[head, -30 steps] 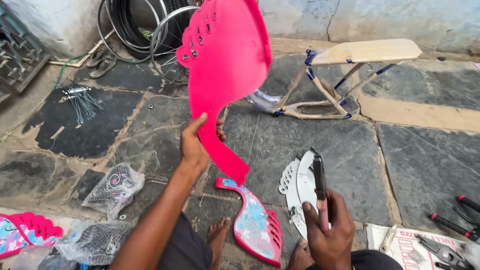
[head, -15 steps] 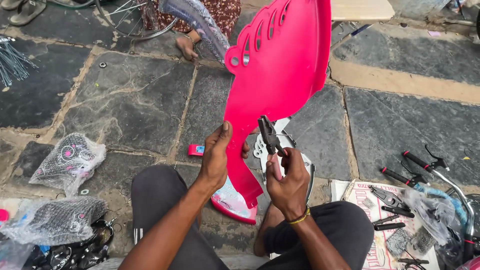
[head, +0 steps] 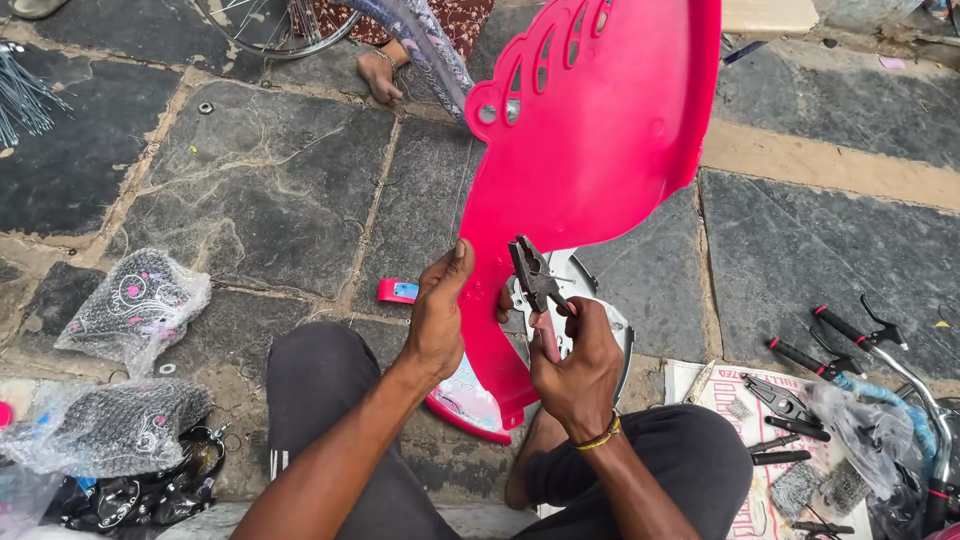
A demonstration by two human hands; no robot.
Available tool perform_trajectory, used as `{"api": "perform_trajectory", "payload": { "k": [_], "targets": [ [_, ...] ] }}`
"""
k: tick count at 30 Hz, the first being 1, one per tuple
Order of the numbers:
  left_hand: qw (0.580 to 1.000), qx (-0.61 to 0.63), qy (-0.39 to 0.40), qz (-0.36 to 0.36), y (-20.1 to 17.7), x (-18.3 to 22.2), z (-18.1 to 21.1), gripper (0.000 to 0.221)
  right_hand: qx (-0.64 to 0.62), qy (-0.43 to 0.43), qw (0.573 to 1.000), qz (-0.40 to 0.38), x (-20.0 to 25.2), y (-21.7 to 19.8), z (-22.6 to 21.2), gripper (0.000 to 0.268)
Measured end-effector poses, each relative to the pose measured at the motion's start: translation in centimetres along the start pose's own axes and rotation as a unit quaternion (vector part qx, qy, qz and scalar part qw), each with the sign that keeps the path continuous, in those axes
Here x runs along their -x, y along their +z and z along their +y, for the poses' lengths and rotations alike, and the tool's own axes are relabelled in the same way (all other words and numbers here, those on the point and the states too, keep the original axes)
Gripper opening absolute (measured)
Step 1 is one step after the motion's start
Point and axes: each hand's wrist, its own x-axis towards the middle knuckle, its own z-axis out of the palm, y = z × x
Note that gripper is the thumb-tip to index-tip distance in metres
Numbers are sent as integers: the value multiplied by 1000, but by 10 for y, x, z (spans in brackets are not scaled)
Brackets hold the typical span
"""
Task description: The recorder is assembling and adjusting plastic mudguards/fenders for a bicycle using pliers and a screwdriver.
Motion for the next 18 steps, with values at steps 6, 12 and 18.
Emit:
{"api": "perform_trajectory", "payload": {
  "k": [6,12,18],
  "targets": [
    [999,13,-21,24,1,1,1,43,3,-1,1000,-6,-1,0,-2,37],
    [938,-283,199,-5,1,9,3,47,-38,-5,999,21,5,-4,8,33],
    [702,-554,445,44,10,10,16,82,-134,76,982,106,13,-12,26,34]
  ]
}}
